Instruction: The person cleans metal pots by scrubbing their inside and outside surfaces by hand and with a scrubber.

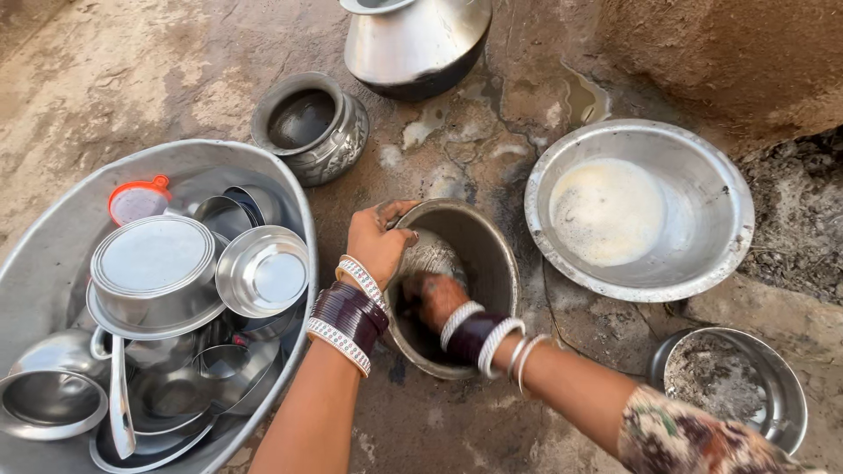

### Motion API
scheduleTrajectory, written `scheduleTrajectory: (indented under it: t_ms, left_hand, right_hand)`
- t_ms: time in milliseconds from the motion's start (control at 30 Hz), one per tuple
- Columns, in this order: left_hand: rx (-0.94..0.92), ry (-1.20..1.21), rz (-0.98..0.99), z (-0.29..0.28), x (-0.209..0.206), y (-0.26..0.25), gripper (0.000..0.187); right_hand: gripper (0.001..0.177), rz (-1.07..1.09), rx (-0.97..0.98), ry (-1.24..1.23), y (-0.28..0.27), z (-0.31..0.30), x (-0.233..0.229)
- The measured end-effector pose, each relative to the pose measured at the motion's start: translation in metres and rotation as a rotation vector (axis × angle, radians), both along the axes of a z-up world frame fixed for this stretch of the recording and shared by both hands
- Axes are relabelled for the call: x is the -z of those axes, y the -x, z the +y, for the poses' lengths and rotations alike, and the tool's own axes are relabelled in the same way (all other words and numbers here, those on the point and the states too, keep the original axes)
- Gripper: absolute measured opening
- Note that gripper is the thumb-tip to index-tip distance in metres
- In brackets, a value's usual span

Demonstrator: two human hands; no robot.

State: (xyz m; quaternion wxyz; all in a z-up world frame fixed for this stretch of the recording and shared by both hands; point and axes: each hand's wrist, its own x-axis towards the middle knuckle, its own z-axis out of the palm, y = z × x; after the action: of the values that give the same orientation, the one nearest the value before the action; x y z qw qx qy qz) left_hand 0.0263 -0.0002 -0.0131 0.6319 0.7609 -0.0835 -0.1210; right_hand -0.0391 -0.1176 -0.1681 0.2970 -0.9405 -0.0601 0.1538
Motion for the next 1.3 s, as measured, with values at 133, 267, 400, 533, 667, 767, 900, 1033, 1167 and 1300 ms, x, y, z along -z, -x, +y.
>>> scheduleTrajectory:
  t_ms: [133, 267, 400, 533, 667, 767, 900, 1033, 1167, 1300]
  left_hand:
    - [-0.074, -0.033, 0.107, -0.005, 0.001, 0.004, 0.043]
    - [-0.107, -0.064, 0.108, 0.002, -0.004, 0.009, 0.045]
    - [-0.062, -0.004, 0.034, -0.001, 0.002, 0.003, 0.046]
    - [-0.093, -0.012, 0.102, 0.005, 0.004, 0.003, 0.045]
    - [-0.066, -0.003, 0.079, 0.007, 0.001, 0.007, 0.046]
    - [-0.084, 0.026, 0.104, -0.001, 0.0, 0.006, 0.043]
    - [-0.095, -0.13, 0.073, -0.012, -0.009, 0.01, 0.041]
    - [-0.073, -0.082, 0.091, -0.022, -0.024, 0.019, 0.042]
    - [-0.086, -0.163, 0.1, -0.028, -0.029, 0.016, 0.041]
    - [-0.045, -0.058, 0.086, -0.017, -0.012, 0.011, 0.042]
  right_hand:
    - [0.026, -0.249, 0.179, -0.116, -0.006, -0.005, 0.021]
    - [0.023, -0.298, 0.238, -0.065, -0.024, -0.01, 0.017]
    - [0.024, -0.209, 0.107, -0.232, 0.003, 0.006, 0.005]
    - [0.019, -0.171, 0.087, -0.181, -0.007, 0.006, 0.001]
    - [0.022, -0.341, 0.295, -0.086, -0.026, -0.002, 0.016]
    - [0.034, -0.394, 0.204, -0.033, -0.01, 0.017, 0.024]
    - [0.018, -0.152, 0.196, -0.32, -0.001, 0.017, -0.003]
    - [0.02, -0.085, 0.408, -0.177, -0.018, -0.008, -0.031]
    - [0.028, -0.244, 0.269, -0.242, -0.006, 0.005, -0.026]
    - [0.021, -0.021, 0.306, -0.284, 0.002, 0.013, -0.033]
